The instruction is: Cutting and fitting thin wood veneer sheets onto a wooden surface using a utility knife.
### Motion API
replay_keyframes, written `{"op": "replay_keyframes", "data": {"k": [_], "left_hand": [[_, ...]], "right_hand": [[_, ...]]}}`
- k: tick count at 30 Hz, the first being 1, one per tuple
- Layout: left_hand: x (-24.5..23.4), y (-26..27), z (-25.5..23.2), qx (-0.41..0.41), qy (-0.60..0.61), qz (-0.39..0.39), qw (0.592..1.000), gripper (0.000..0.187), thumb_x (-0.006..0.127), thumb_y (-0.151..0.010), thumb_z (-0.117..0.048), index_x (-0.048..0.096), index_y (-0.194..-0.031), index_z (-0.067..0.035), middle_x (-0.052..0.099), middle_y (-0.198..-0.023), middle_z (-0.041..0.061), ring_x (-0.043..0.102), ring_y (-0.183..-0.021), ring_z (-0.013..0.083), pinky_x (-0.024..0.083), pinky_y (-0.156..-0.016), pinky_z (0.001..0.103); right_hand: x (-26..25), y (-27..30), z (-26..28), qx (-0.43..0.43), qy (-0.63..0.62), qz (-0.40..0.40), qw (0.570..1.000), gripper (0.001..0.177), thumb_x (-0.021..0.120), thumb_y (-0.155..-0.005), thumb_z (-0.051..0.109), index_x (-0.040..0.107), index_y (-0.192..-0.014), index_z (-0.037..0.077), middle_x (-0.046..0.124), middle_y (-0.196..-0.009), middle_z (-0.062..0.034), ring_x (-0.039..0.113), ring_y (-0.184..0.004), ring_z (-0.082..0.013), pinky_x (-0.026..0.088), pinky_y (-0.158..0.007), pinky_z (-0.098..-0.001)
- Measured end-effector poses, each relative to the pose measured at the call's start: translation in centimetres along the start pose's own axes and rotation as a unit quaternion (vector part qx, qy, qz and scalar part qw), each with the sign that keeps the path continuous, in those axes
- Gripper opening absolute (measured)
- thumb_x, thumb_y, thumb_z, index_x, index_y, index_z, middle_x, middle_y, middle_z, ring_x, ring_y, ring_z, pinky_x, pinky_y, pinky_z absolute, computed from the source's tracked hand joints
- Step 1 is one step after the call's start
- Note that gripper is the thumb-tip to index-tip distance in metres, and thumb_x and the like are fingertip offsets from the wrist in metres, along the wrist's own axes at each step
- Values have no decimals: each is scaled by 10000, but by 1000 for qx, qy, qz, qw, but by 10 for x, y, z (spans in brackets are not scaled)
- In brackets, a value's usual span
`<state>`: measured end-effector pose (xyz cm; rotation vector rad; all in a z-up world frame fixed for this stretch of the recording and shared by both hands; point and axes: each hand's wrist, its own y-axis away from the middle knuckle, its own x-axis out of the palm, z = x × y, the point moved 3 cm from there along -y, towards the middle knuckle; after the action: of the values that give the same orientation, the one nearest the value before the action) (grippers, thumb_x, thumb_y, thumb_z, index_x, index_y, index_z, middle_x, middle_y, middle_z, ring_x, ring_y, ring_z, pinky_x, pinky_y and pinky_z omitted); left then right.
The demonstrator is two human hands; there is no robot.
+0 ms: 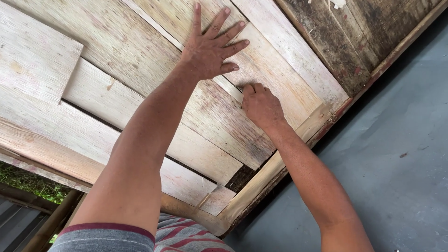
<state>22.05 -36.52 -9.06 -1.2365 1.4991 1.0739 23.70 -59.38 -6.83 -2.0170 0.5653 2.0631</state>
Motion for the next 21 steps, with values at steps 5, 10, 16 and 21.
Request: {"op": "replay_keyframes", "data": {"k": [5, 10, 16, 21], "left_hand": [[1, 0, -2, -12, -18, 27, 999, 733, 170, -949, -793, 102, -1611, -488, -45, -1731, -134, -174, -1573, 339, -146, -1114, 814], [7, -2, 2, -13, -29, 27, 999, 739, 136, -939, -819, 58, -1604, -508, -73, -1723, -143, -186, -1567, 334, -173, -1101, 810], [7, 1, 1, 6, 1, -16, 1000, 725, 177, -976, -796, 168, -1623, -468, 13, -1752, -114, -153, -1592, 358, -149, -1115, 829], [7, -2, 2, -6, -11, 11, 1000, 744, 156, -945, -816, 105, -1610, -484, -65, -1733, -135, -190, -1573, 338, -159, -1108, 814]], "right_hand": [[3, 5, -2, -1, -3, 14, 1000, 146, 604, -984, 193, 580, -1028, 56, 636, -901, -152, 623, -676, -314, 504, -447, -396], [1, 6, -5, 4, -17, 47, 999, 163, 562, -999, 193, 575, -1050, 38, 633, -938, -167, 617, -722, -330, 513, -436, -416], [3, 17, -10, 17, -14, 44, 999, 154, 585, -981, 205, 570, -1044, 65, 622, -907, -150, 612, -703, -339, 501, -444, -440], [-4, 23, -13, 38, -44, 130, 990, 225, 544, -1015, 193, 577, -1145, 14, 651, -1082, -225, 651, -848, -369, 581, -542, -448]]}}
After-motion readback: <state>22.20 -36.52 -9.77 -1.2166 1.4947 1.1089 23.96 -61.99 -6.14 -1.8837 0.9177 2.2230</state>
